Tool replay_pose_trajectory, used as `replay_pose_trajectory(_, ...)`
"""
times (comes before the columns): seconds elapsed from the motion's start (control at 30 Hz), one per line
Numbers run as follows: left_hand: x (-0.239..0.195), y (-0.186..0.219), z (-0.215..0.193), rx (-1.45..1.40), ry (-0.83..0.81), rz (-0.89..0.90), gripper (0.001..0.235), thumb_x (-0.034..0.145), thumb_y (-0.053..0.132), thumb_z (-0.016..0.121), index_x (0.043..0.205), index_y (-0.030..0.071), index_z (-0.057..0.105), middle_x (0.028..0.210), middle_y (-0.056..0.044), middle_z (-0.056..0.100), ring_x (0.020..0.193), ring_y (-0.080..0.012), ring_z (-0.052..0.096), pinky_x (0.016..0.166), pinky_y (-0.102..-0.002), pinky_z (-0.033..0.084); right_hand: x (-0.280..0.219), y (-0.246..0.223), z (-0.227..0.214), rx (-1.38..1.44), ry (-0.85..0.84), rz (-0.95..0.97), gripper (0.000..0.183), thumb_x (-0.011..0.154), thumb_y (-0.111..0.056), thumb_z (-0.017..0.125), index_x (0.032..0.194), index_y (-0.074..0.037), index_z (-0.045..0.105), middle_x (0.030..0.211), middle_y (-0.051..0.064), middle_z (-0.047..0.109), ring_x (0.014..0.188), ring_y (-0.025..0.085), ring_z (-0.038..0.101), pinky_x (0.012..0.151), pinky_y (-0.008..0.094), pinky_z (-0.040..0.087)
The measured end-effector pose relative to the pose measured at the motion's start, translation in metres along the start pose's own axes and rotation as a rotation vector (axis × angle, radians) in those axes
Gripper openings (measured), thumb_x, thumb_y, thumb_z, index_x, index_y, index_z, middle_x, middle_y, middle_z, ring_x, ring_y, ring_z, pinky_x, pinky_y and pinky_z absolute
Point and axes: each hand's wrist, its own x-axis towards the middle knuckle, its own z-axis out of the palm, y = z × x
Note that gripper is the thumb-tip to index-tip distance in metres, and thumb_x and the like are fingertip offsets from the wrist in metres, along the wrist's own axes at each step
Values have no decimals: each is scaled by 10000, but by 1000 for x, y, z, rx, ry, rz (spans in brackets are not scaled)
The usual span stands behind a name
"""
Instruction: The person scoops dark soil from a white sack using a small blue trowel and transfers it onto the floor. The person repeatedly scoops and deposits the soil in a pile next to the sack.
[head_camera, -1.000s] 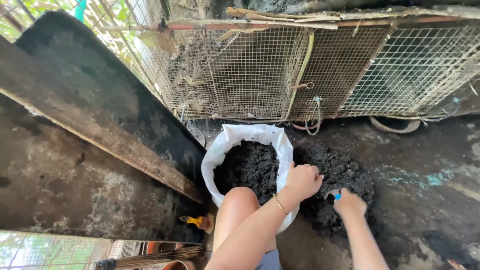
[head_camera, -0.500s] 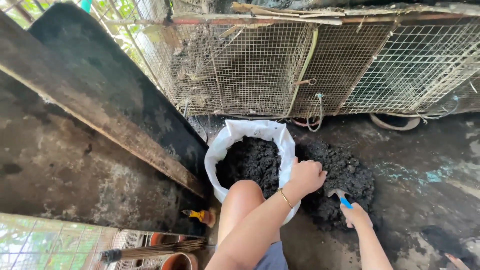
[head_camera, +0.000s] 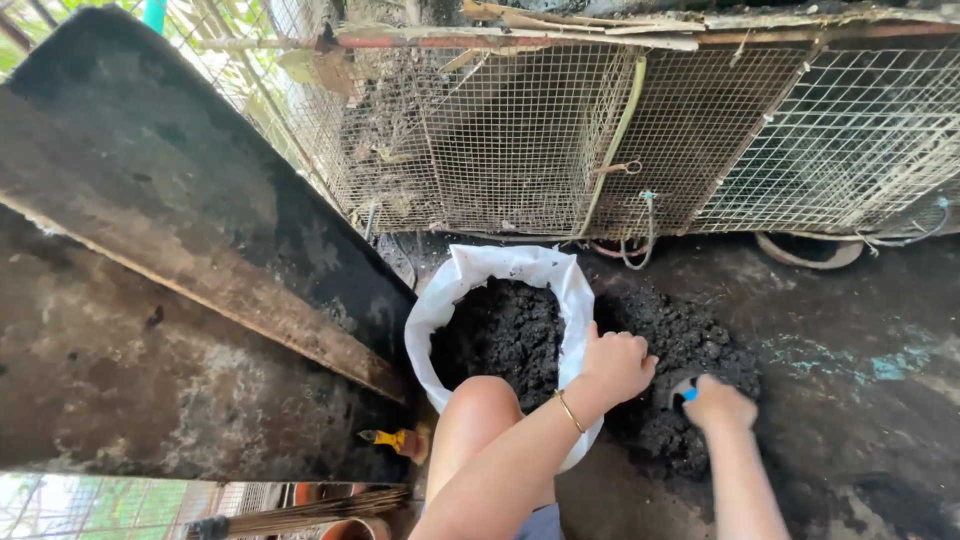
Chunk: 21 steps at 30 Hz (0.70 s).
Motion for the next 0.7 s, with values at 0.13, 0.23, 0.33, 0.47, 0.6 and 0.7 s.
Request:
replay_pose_trajectory(0.13,4,-3,7,22,50,13,387,1020,354,504,839,85,715,820,-65,713,776,-301,691,1103,-593,312,-3,-36,31,90,-3,58,508,1002,-179,460,1506,-218,412,1049,61,775,850,244,764,625,339,573)
replay_pose_trajectory(0.23,0,-3,16,-51,-16,10,382,1000,346,492,919,60,731,924,-113,726,904,-350,685,1155,-637,265,-2,-31,44,82,6,42,398,1019,-198,409,1409,-172,482,1074,83,766,890,254,771,663,357,592)
replay_pose_trajectory(0.33,9,-13,30,-123,-20,8,304,952,300,537,935,73,739,919,-152,734,947,-393,731,1172,-699,201,27,-10,58,210,185,-25,506,960,-212,481,1437,-78,583,1060,206,788,932,359,783,816,497,580)
replay_pose_trajectory(0.47,8,-16,30,-94,8,22,304,940,311,550,907,76,738,887,-150,721,915,-399,729,1140,-681,231,38,24,59,394,157,6,556,917,-333,580,1370,-17,640,949,238,785,858,399,764,778,527,544)
replay_pose_trajectory(0.6,5,-17,29,-131,-8,17,322,967,305,532,925,63,740,860,-146,706,898,-400,722,1122,-632,288,28,60,75,616,31,-6,669,861,-418,667,1375,8,626,813,194,792,697,326,781,693,455,579)
replay_pose_trajectory(0.7,2,-13,24,-115,-18,7,336,964,325,520,952,65,733,896,-136,709,924,-391,723,1108,-616,303,34,68,92,757,-63,-10,583,900,-230,690,1362,118,618,828,228,734,616,298,702,612,418,571)
